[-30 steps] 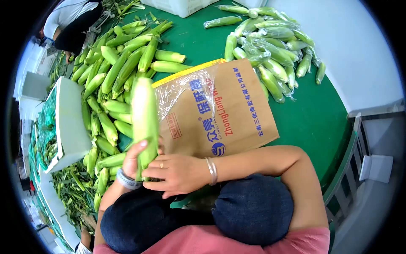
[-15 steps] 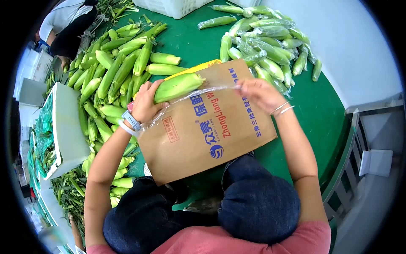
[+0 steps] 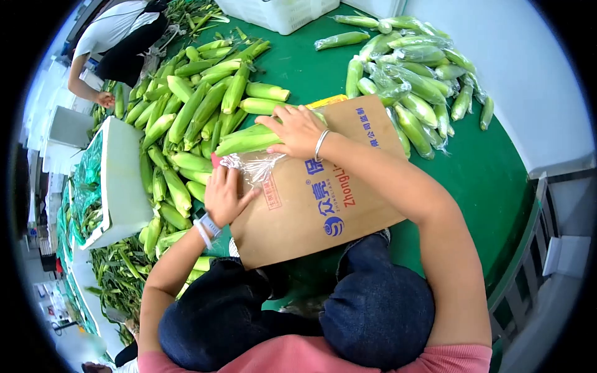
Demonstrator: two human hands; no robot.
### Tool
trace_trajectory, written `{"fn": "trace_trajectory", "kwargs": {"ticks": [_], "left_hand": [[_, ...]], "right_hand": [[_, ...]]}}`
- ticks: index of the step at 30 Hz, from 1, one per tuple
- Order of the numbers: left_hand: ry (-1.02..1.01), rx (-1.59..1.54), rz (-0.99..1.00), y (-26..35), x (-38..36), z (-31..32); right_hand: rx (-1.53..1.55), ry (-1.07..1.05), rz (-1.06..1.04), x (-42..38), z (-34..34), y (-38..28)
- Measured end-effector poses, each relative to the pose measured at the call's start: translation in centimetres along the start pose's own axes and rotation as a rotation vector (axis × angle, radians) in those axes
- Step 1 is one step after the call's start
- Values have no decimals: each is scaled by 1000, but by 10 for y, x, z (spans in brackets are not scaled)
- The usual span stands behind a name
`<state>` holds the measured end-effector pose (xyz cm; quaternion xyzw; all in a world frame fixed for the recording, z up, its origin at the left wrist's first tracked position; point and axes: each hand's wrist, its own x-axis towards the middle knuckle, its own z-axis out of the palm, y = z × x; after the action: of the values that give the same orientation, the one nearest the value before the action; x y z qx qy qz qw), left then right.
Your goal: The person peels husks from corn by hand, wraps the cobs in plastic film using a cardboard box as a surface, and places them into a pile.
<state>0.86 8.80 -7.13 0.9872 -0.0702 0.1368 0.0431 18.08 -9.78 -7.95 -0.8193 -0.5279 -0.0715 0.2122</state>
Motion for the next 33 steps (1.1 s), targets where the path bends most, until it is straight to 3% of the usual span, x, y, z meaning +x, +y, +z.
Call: {"fn": "trace_trajectory", "kwargs": {"ticks": [3,5,8,10,12,13,14,15,16,17,18,20,21,23,25,26,28,29,33], "left_hand": [[0,113,38,-29,-10,16],[-342,258,66,-35,-34,4],[-566,28,-253,-28,-49,-59],[-721,-874,-465,-34,-49,-98],[-645,-1313,-199,-21,-50,-113],[-749,-1416,-128,-12,-49,-110],[-674,-1439,-11,3,-56,-92],[-743,-1458,-50,25,-51,-90],[-613,-1267,191,37,-48,-73],[-585,-1032,240,52,-39,-66],[-577,-1038,239,62,-31,-57],[-503,-505,110,78,-14,-40],[-492,-508,111,85,-5,-39],[-250,102,205,97,11,-39],[-206,53,109,105,18,-25],[-206,52,71,103,24,-15],[-166,8,24,86,44,-3],[-343,-58,-67,75,58,-1],[-270,-154,3,34,88,19]], "right_hand": [[-61,-9,-30,-5,-1,0],[-86,-73,9,-12,-9,-4],[-141,2,-149,-46,-17,-11],[-134,-122,-168,-72,-33,-37],[-67,-193,-180,-103,-43,-71],[8,-288,-150,-112,-48,-90],[81,-386,-120,-117,-55,-105],[194,-548,-39,-115,-61,-115],[191,-558,-40,-110,-59,-114],[190,-457,-83,-100,-56,-109],[188,-356,-126,-89,-53,-103],[30,-303,-79,-68,-37,-88],[-112,-234,-61,-58,-23,-75],[-54,-185,97,-31,2,-49],[-247,-254,207,5,10,-30],[-251,-250,206,19,9,-24],[-102,-291,438,47,-1,-14],[-100,-287,440,58,-9,-8],[-149,-556,467,70,-9,18]]}}
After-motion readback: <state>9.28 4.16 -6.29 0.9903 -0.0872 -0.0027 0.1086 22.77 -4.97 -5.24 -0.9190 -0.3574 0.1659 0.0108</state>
